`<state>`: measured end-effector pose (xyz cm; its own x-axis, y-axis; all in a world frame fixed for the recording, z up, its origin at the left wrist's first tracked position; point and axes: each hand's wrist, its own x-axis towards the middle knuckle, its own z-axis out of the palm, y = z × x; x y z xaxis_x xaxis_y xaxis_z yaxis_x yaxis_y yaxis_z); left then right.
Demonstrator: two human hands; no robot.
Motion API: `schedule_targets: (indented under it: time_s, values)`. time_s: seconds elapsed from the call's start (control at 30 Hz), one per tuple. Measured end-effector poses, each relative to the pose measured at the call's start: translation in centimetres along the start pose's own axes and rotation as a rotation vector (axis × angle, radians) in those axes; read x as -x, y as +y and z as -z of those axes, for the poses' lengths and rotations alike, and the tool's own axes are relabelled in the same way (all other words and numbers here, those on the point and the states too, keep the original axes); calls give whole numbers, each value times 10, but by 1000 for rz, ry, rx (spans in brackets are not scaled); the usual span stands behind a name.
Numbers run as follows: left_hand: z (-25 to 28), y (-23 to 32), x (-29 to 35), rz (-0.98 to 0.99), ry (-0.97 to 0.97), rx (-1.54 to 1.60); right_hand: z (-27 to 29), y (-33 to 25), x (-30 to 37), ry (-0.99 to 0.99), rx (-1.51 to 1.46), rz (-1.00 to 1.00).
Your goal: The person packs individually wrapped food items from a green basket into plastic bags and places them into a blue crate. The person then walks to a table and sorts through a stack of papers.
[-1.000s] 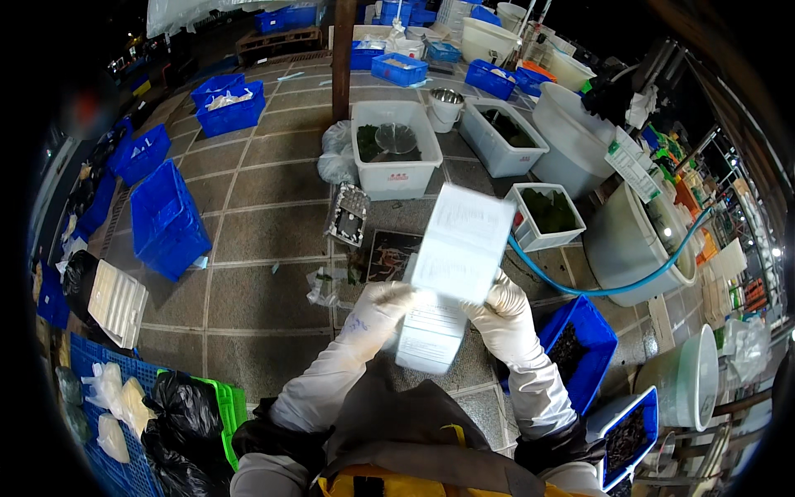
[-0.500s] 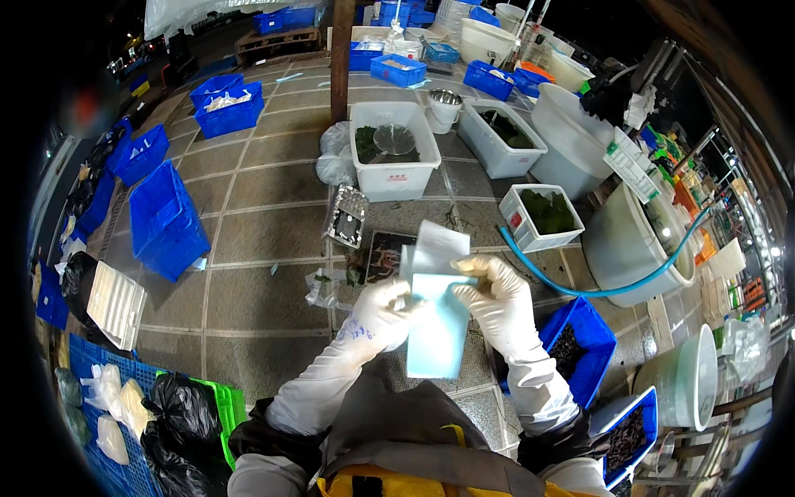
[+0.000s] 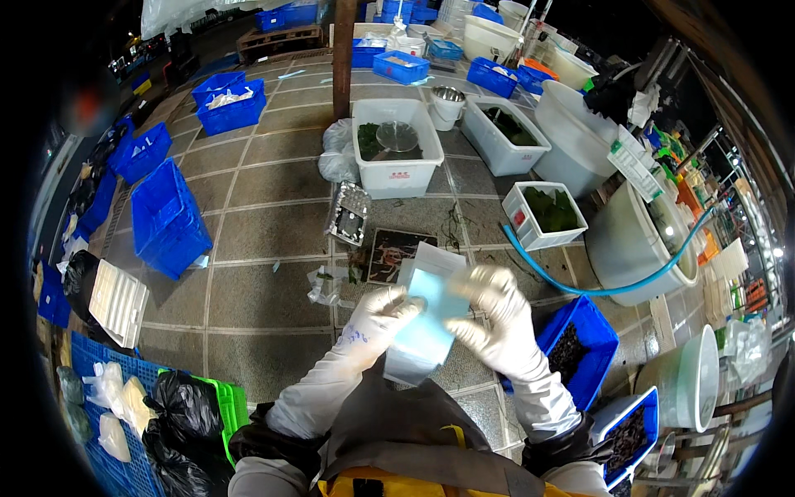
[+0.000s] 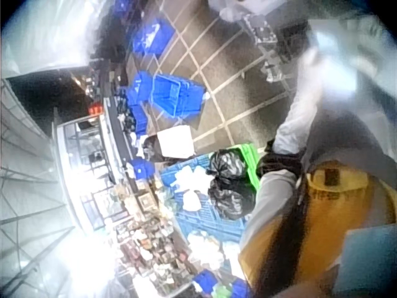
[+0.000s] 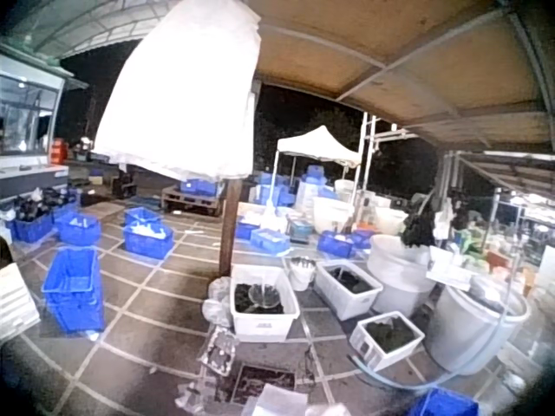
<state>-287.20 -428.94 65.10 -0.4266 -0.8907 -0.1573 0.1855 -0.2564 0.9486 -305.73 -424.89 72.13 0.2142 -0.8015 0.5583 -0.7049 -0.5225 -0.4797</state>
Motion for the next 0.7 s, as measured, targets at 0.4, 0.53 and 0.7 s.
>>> schedule_targets:
  time_s: [0.4, 0.53, 0.7]
  values:
    - [-1, 5, -3, 236, -133, 387, -9, 5, 7, -108, 351, 255]
    - [1, 0, -2, -31, -52, -40, 6, 1, 0, -111, 2, -2]
    - [-5, -2, 1, -341, -98, 95, 2, 1, 2, 53, -136, -150]
